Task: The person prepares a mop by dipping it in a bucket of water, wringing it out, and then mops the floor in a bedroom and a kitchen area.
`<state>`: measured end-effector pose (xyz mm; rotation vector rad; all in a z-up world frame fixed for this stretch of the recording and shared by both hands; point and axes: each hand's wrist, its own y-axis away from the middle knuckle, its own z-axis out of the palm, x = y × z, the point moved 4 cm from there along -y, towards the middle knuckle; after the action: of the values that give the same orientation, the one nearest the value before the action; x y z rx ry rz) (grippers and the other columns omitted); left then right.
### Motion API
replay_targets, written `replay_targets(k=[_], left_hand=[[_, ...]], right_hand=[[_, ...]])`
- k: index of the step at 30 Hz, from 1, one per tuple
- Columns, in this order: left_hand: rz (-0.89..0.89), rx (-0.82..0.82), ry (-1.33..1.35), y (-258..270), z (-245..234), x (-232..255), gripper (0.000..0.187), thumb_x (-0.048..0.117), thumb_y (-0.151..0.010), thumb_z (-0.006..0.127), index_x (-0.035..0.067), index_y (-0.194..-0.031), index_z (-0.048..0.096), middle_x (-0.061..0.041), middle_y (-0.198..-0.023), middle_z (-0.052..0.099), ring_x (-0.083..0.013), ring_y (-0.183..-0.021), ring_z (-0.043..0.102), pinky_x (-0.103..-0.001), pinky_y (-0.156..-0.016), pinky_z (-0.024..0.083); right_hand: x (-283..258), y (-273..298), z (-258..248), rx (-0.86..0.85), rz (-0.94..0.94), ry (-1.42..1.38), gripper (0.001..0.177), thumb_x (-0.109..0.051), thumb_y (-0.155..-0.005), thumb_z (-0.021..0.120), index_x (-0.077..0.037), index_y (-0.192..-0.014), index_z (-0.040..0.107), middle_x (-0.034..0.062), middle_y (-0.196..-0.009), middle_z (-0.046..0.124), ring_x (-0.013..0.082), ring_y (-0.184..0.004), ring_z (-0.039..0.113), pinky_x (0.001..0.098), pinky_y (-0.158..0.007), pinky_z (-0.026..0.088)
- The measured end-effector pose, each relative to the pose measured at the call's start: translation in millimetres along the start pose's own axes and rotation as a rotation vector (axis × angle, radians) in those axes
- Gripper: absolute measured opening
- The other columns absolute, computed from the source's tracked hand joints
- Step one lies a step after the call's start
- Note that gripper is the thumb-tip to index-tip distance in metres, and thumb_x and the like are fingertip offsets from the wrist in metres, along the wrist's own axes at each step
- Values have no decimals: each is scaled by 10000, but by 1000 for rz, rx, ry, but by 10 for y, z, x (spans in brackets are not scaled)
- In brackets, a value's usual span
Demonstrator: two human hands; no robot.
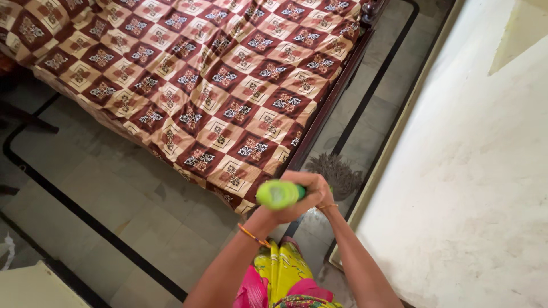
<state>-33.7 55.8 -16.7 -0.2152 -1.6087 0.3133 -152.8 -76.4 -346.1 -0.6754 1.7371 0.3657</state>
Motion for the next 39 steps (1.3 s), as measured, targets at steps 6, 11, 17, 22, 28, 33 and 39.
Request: replay_targets(k=[6, 11, 17, 22, 28, 33, 39], left_hand=[[74, 45, -161, 268, 148, -678, 275, 24, -880, 701, 14, -714, 481, -101, -621, 490, -174, -564, 485, -333, -548, 401], [69, 219, -221, 485, 532, -1076, 338, 17, -895, 699, 19, -696, 426, -115, -643, 471, -203, -587, 481, -346, -576, 392], [-73, 123, -145, 109, 336, -679, 207, 78, -917, 677, 13, -755, 566, -98, -622, 518, -184, -546, 495, -338, -556, 423], [70, 42, -171, -194, 243, -254, 323, 107, -909, 698, 7, -712, 463, -99, -634, 432, -146, -569, 387, -332, -546, 377], [31, 62, -31, -183, 143, -316, 346, 140, -939, 709, 27, -724, 463, -61, -647, 397, -110, -627, 371, -324, -562, 351], [61, 90, -70, 4, 270, -845, 340, 116, -882, 748, 42, -706, 467, -65, -627, 432, -112, -588, 417, -332, -545, 377], [55, 116, -119, 115, 589, -1399, 319, 76, -900, 719, 36, -721, 458, -97, -636, 467, -119, -595, 460, -347, -551, 376]], right_hand=[[441, -426, -263, 2, -196, 476, 174, -79, -848, 658, -108, -1001, 736, 118, -1056, 690, 341, -1075, 643, 409, -967, 511], [868, -461, -463, 221, 582, -294, 232, -239, -989, 561, -64, -927, 700, 144, -941, 610, 334, -861, 671, 496, -841, 560], [538, -374, -482, 171, -25, 378, 310, -292, -784, 765, -21, -801, 615, 162, -757, 645, 380, -732, 634, 440, -704, 513], [406, -36, -453, 164, 83, 391, 245, -306, -823, 654, -61, -816, 656, 152, -768, 672, 372, -750, 663, 434, -687, 511], [341, -193, -532, -177, 122, 867, 329, -419, -764, 694, -183, -986, 752, 63, -1051, 717, 352, -1026, 644, 648, -908, 435], [537, -366, -692, -196, 311, 960, 330, -529, -959, 584, -250, -995, 757, -23, -1187, 698, 296, -1208, 607, 756, -1094, 303], [805, -505, -991, 6, 551, 690, 246, -414, -888, 656, -185, -951, 721, 47, -1016, 703, 322, -965, 633, 654, -920, 363]])
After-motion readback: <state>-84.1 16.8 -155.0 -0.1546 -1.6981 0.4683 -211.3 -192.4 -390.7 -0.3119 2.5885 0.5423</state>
